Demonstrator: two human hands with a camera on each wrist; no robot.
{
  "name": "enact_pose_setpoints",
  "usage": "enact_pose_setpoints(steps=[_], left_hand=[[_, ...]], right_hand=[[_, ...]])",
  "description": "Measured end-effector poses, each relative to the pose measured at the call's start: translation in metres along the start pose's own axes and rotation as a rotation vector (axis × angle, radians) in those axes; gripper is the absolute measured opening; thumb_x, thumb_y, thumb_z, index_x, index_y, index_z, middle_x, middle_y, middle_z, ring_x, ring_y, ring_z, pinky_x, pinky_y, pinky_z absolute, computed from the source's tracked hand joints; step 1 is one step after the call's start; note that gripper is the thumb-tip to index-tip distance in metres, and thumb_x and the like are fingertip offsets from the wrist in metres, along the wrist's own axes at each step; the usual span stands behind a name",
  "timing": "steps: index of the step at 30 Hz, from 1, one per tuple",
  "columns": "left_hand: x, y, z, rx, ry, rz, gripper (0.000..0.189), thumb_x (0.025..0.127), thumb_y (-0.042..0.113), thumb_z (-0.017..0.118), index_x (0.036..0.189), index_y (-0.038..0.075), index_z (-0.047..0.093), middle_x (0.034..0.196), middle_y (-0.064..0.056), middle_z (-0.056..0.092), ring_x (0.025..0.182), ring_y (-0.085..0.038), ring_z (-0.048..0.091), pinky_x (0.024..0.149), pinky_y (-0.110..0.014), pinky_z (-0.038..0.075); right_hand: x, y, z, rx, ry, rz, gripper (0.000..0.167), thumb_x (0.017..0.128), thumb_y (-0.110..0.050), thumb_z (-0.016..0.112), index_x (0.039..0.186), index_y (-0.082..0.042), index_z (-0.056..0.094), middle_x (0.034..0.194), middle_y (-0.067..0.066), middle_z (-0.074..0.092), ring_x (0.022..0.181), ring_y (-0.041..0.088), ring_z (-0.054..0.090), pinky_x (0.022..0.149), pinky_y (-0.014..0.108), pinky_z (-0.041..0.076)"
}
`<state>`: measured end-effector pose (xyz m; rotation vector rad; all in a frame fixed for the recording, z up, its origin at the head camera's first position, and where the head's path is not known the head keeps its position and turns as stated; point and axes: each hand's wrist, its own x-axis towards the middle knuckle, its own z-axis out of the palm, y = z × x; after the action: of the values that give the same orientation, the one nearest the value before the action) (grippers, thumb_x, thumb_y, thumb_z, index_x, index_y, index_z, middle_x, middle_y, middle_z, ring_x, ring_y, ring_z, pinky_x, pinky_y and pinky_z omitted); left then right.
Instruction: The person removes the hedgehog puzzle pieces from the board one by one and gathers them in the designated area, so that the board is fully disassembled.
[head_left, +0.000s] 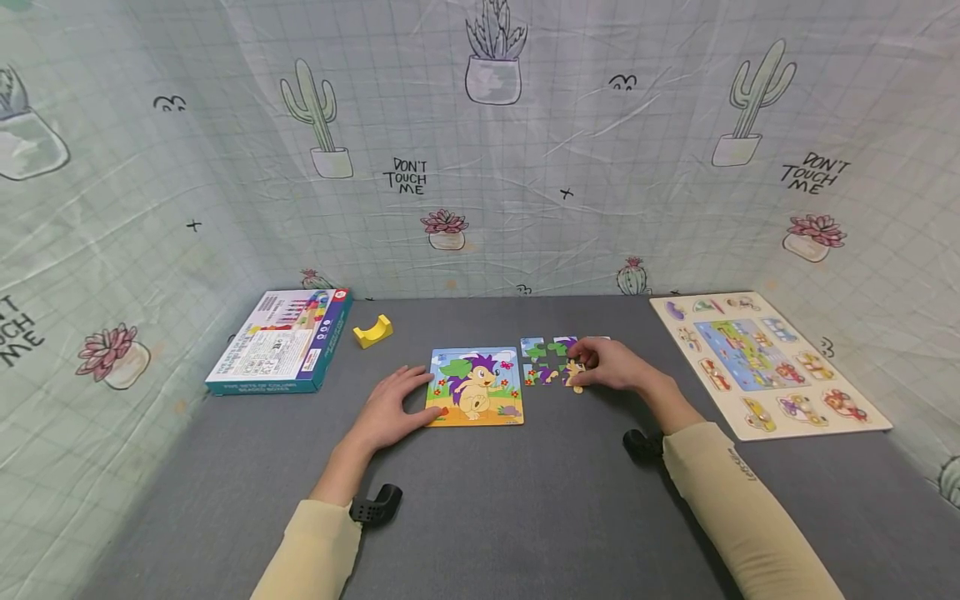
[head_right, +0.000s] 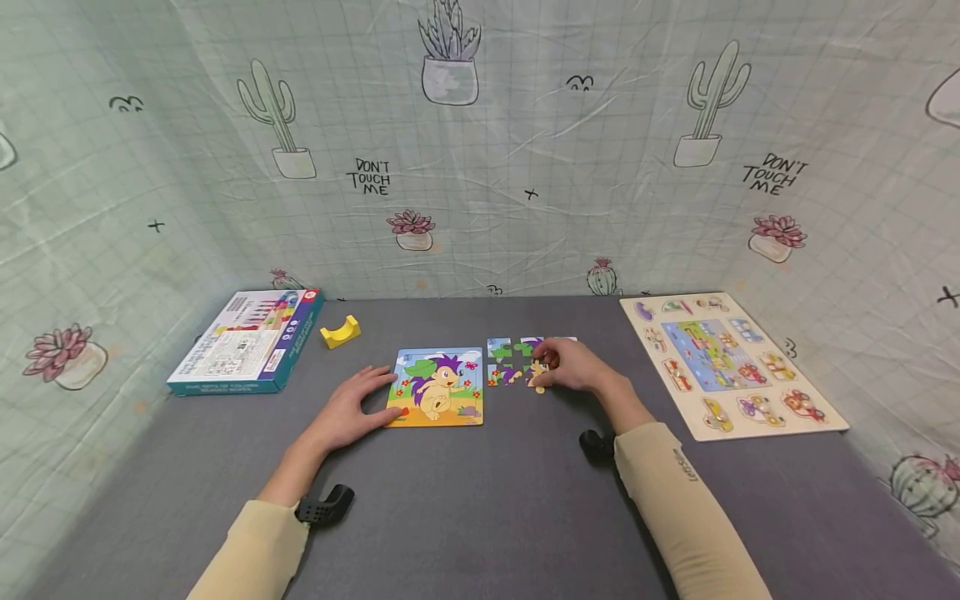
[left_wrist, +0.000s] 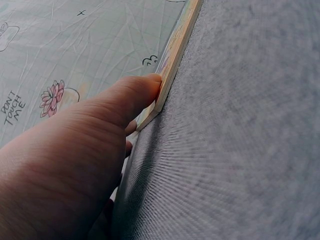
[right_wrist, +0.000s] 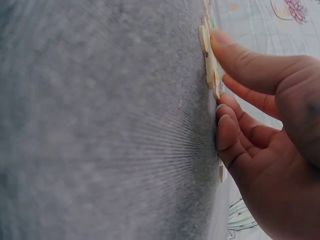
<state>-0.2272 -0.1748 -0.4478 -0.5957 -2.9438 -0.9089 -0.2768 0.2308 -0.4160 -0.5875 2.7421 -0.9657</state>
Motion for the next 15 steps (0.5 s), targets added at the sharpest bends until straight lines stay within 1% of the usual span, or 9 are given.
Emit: enact_pose_setpoints(steps=[4,7,12,15], left_hand=[[0.0,0.0,0.0,-0.001,-0.003,0.0,0.069,0.089,0.046,0.074,0.145,0.009,0.056,0.154,-0.013,0.045,0.148,-0.038,0.026,0.117,-0.061,0.018],[0.001,0.0,0.0,0.0,-0.004,0.0,0.069,0.089,0.045,0.074,0.145,0.009,0.056,0.153,-0.014,0.045,0.148,-0.039,0.026,0.117,-0.061,0.018],[0.001,0.001,-0.001,-0.003,-0.005,-0.001,0.068,0.089,0.044,0.074,0.144,0.008,0.057,0.153,-0.014,0.046,0.148,-0.039,0.026,0.117,-0.061,0.018],[0.001,0.002,-0.001,-0.004,-0.004,-0.002,0.068,0.089,0.044,0.075,0.144,0.008,0.057,0.153,-0.015,0.046,0.148,-0.039,0.026,0.117,-0.061,0.018]], right_hand=[[0.0,-0.002,-0.002,0.012,0.014,0.017,0.043,0.087,-0.019,0.082,0.12,0.001,0.064,0.1,0.009,0.059,0.091,0.024,0.054,0.082,0.041,0.046],[0.0,-0.006,-0.004,0.026,0.027,0.013,0.045,0.087,-0.021,0.081,0.122,0.001,0.063,0.101,0.009,0.06,0.091,0.024,0.055,0.082,0.04,0.047],[0.003,-0.017,-0.004,0.069,0.026,-0.03,0.05,0.088,-0.021,0.081,0.128,0.003,0.061,0.102,0.011,0.062,0.09,0.023,0.057,0.079,0.039,0.048],[0.006,-0.027,-0.002,0.097,0.02,-0.05,0.051,0.089,-0.02,0.08,0.129,0.003,0.061,0.105,0.014,0.062,0.09,0.023,0.057,0.076,0.038,0.049]])
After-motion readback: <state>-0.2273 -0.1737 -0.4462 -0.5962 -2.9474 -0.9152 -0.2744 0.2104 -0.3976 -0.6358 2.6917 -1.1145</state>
